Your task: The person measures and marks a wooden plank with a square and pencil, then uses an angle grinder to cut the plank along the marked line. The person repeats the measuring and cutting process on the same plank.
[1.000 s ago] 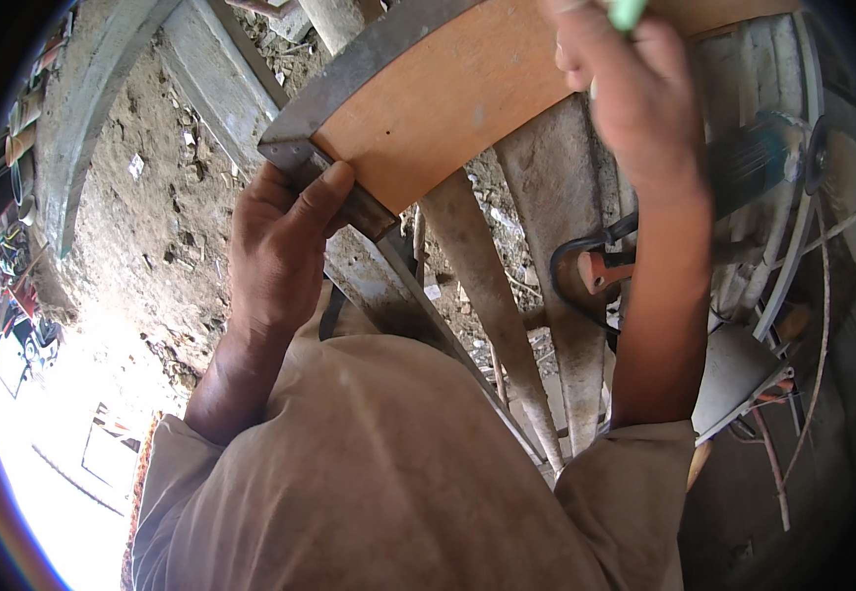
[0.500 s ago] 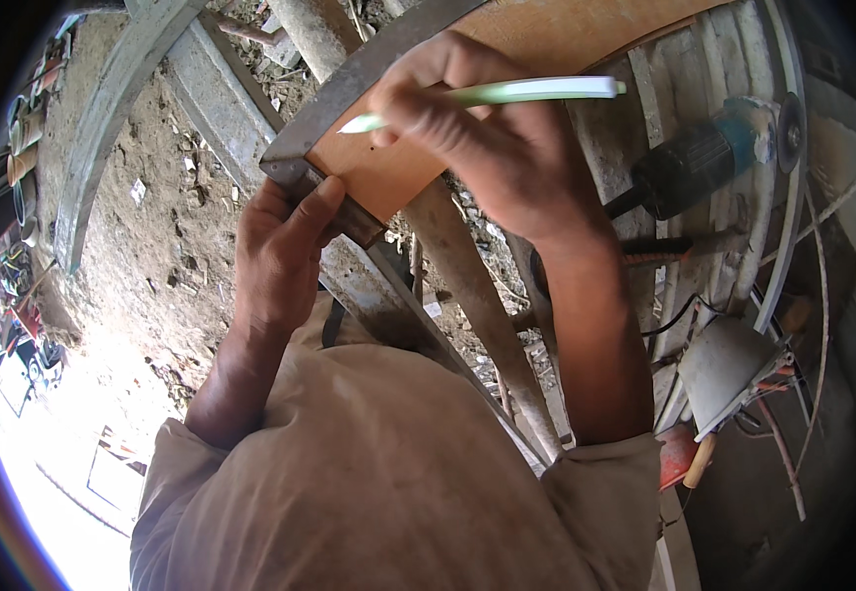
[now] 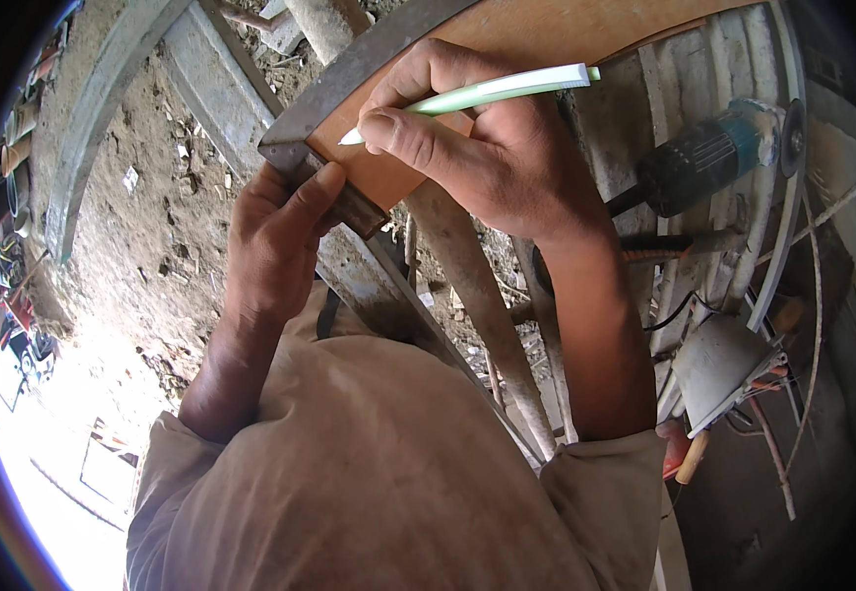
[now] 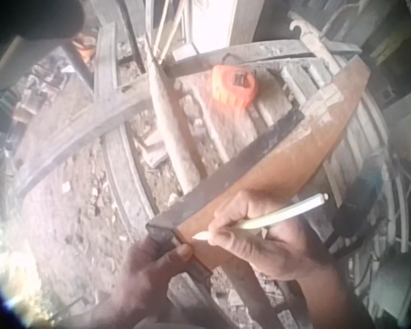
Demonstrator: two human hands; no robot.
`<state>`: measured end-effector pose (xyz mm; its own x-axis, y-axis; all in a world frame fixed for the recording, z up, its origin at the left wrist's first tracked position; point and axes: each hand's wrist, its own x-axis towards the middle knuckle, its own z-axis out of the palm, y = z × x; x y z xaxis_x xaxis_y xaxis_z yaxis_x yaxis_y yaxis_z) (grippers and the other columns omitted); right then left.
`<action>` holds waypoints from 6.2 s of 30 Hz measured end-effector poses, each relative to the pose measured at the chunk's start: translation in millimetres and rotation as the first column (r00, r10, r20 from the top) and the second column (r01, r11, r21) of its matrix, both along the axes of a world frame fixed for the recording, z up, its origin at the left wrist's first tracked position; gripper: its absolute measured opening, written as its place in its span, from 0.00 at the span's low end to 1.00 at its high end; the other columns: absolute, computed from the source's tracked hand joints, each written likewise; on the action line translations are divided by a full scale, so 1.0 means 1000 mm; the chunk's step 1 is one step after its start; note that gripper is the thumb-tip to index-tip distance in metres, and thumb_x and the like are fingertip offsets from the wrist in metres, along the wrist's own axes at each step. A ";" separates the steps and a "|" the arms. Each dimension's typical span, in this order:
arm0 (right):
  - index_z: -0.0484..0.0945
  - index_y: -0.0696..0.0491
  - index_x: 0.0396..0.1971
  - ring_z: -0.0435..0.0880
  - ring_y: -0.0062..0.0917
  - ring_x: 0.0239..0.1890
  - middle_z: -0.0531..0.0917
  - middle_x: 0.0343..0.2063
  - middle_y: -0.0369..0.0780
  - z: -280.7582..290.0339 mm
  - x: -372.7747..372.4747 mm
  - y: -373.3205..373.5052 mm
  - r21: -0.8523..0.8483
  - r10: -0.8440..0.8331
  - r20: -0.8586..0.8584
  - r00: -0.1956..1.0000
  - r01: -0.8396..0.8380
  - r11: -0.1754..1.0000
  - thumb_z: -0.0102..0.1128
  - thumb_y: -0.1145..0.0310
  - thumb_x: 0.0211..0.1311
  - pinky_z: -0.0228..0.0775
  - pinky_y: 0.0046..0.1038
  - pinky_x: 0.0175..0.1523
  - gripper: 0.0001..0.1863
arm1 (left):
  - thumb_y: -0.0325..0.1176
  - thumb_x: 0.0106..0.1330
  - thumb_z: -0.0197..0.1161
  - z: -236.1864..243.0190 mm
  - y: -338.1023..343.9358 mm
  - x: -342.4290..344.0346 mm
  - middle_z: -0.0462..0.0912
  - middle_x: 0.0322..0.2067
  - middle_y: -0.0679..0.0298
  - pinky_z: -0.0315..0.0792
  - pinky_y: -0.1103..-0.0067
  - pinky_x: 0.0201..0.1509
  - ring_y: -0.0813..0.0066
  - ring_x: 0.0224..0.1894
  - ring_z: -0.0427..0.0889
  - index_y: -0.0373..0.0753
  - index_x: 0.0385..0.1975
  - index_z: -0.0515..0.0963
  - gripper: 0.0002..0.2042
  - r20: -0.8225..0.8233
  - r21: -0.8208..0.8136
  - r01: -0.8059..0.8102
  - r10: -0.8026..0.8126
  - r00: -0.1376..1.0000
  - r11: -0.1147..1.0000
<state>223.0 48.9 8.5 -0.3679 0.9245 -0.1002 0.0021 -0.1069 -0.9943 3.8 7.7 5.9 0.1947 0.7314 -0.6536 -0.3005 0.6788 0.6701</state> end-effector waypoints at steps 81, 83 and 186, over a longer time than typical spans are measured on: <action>0.81 0.55 0.49 0.80 0.36 0.45 0.88 0.48 0.43 -0.029 -0.024 -0.004 0.714 -0.639 0.494 0.590 0.144 0.685 0.65 0.79 0.53 0.73 0.35 0.52 0.20 | 0.27 0.62 0.72 0.019 0.168 -0.014 0.83 0.54 0.60 0.77 0.66 0.59 0.59 0.56 0.82 0.45 0.52 0.84 0.18 -0.891 0.449 0.858 -0.050 0.451 -0.250; 0.81 0.55 0.47 0.80 0.35 0.44 0.88 0.45 0.42 -0.030 -0.026 -0.006 0.710 -0.649 0.459 0.607 0.188 0.678 0.65 0.77 0.54 0.73 0.36 0.50 0.18 | 0.29 0.62 0.72 0.018 0.186 -0.004 0.81 0.59 0.59 0.75 0.62 0.63 0.55 0.60 0.80 0.46 0.57 0.82 0.21 -0.928 0.366 0.836 -0.094 0.360 -0.409; 0.82 0.57 0.54 0.88 0.20 0.37 0.89 0.40 0.42 0.026 0.062 0.034 0.782 -0.918 0.268 0.291 0.491 0.384 0.58 0.72 0.74 0.80 0.23 0.45 0.13 | 0.29 0.44 0.81 0.029 0.199 0.051 0.80 0.60 0.62 0.69 0.56 0.66 0.59 0.63 0.75 0.42 0.64 0.69 0.43 -0.958 0.118 0.850 0.165 0.233 -0.514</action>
